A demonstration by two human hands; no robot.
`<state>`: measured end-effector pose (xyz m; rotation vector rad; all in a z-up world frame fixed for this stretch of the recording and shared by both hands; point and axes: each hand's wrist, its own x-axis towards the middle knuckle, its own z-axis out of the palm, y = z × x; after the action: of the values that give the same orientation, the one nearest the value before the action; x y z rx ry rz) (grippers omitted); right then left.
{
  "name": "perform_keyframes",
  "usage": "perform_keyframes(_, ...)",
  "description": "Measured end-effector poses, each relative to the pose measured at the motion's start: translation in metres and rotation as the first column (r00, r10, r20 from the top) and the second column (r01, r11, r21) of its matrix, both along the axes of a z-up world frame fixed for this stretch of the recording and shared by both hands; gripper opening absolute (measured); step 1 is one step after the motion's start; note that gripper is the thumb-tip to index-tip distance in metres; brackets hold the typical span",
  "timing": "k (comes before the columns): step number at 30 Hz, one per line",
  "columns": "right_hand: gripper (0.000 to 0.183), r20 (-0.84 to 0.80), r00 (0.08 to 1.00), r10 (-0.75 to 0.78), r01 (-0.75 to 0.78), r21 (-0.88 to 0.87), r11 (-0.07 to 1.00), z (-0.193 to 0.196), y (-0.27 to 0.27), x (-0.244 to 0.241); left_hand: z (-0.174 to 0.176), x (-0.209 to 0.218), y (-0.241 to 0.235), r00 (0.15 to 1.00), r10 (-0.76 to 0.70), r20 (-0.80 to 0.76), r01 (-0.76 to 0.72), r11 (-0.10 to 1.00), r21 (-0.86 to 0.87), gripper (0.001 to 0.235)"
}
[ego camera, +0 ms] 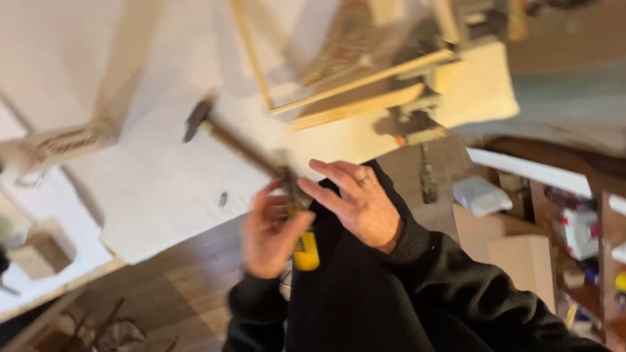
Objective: The person fits a wooden frame moulding piece against a corner clamp on the workbench, applies wood glue to the mitred joint, and tightens the corner clamp to hold the frame square. They then tap a fastener into the joint with a hammer and trim or adjust the joint with a utility knife while the clamped frame sits on the bench.
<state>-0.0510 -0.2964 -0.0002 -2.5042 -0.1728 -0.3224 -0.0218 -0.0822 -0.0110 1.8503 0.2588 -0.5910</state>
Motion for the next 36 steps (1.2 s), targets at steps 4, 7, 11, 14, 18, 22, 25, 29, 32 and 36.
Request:
perform_keyframes(4,0.029,0.076,0.992,-0.099,0.096,0.053,0.994,-0.004,-0.071,-0.021,-0.004,-0.019,-0.113,0.946,-0.251,-0.207,0.148,0.898,-0.415,0.107)
perform_keyframes(7,0.041,0.095,0.986,-0.138,0.136,0.025,0.99,-0.029,-0.118,-0.052,-0.019,-0.031,-0.179,0.877,-0.414,-0.244,0.251,0.828,-0.501,0.126)
perform_keyframes(11,0.038,0.105,0.902,-0.419,0.346,0.404,0.847,-0.039,-0.171,-0.043,-0.036,0.006,-0.223,0.719,-0.436,0.541,0.539,0.841,-0.039,0.076)
perform_keyframes(14,0.032,-0.079,0.904,-0.42,0.425,0.071,0.902,-0.078,-0.214,-0.056,-0.089,0.02,-0.244,0.343,-0.61,0.714,0.379,0.786,0.489,0.054)
perform_keyframes(18,0.034,-0.058,0.95,-0.308,0.313,0.114,0.943,-0.095,-0.229,-0.031,-0.104,0.03,-0.258,0.305,-0.763,0.57,0.236,0.641,0.731,0.058)
perform_keyframes(22,0.022,-0.034,0.947,-0.32,0.322,0.105,0.941,-0.099,-0.237,-0.02,-0.1,0.032,-0.263,0.334,-0.751,0.57,0.259,0.655,0.71,0.05)
perform_keyframes(25,0.025,0.021,0.959,-0.283,0.283,-0.013,0.959,-0.108,-0.243,-0.018,-0.107,0.035,-0.262,0.325,-0.711,0.624,0.26,0.701,0.664,0.045)
perform_keyframes(29,0.028,0.035,0.968,-0.25,0.252,-0.037,0.967,-0.107,-0.244,-0.013,-0.1,0.037,-0.263,0.359,-0.692,0.626,0.279,0.719,0.636,0.038)
perform_keyframes(32,0.042,-0.098,0.963,-0.25,0.245,-0.067,0.967,-0.096,-0.237,-0.013,-0.096,0.036,-0.26,0.432,-0.627,0.648,0.344,0.779,0.525,0.033)
perform_keyframes(36,0.024,-0.103,0.983,-0.153,0.157,0.026,0.987,-0.1,-0.235,-0.016,-0.095,0.041,-0.263,0.365,-0.689,0.626,0.291,0.723,0.626,0.033)
